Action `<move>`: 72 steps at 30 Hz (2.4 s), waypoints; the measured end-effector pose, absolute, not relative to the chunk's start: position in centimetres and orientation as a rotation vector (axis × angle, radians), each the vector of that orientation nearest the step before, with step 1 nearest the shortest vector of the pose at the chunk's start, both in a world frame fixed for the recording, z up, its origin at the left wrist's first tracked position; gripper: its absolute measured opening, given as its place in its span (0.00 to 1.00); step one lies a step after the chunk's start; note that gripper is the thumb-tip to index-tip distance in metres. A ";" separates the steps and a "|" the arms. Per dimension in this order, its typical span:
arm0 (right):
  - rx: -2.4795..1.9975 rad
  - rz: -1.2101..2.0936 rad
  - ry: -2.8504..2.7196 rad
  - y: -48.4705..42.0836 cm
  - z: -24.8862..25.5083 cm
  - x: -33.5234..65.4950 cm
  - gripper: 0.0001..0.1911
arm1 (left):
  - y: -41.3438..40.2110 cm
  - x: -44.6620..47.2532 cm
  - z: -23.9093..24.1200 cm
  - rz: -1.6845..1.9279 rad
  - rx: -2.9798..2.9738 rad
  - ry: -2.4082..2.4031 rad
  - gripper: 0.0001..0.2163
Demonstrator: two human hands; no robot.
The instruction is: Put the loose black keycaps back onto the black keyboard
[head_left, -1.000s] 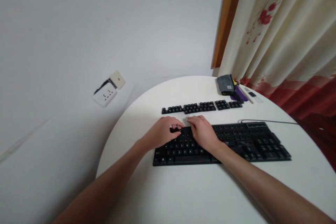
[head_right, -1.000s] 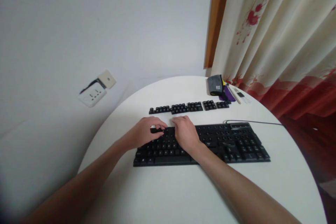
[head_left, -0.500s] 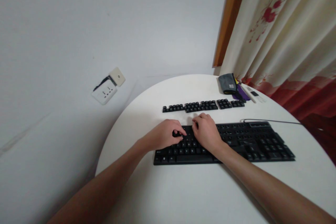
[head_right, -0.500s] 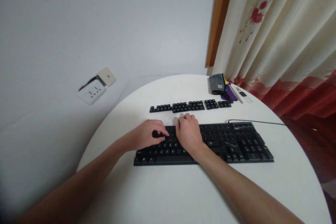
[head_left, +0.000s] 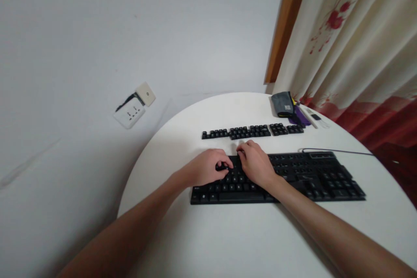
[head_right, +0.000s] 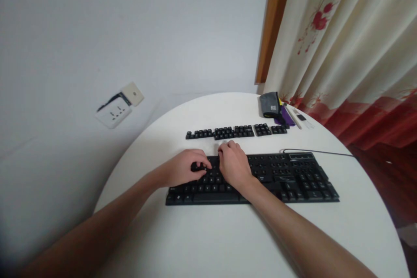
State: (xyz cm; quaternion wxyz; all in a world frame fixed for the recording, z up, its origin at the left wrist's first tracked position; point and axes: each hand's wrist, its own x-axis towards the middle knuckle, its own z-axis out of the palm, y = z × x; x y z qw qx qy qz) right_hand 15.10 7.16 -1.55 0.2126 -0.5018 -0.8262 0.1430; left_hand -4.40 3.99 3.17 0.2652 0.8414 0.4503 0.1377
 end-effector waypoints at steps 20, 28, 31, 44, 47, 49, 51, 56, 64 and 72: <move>-0.894 0.653 -1.961 6.6 -1.1 15.3 0.13 | 4.3 -4.2 3.5 0.691 2.166 1.425 0.09; -0.941 0.650 -2.008 6.5 -1.0 15.3 0.10 | 4.2 -4.7 3.6 0.513 1.976 1.362 0.09; -0.994 0.628 -2.010 6.4 -0.9 15.2 0.13 | 4.1 -4.8 3.7 0.421 1.953 1.303 0.10; -0.990 0.634 -2.056 6.2 -0.9 15.2 0.12 | 4.6 -5.5 3.2 0.317 1.950 1.260 0.11; -0.997 0.630 -2.062 6.2 -0.8 15.1 0.12 | 4.4 -5.3 3.3 0.331 1.971 1.271 0.10; -0.995 0.633 -2.068 6.2 -0.8 15.1 0.12 | 4.2 -5.1 3.5 0.341 1.991 1.288 0.10; -0.994 0.631 -2.072 6.2 -0.8 15.1 0.12 | 4.1 -4.9 3.6 0.352 2.029 1.282 0.09; -1.000 0.630 -2.083 6.2 -0.8 15.1 0.13 | 3.9 -4.9 3.3 0.395 2.093 1.248 0.07; -0.999 0.630 -2.095 6.2 -0.7 15.1 0.13 | 4.4 -5.4 2.9 0.337 2.020 1.200 0.08; -1.007 0.625 -2.107 6.2 -0.6 15.1 0.13 | 4.4 -4.8 2.7 0.377 1.967 1.277 0.06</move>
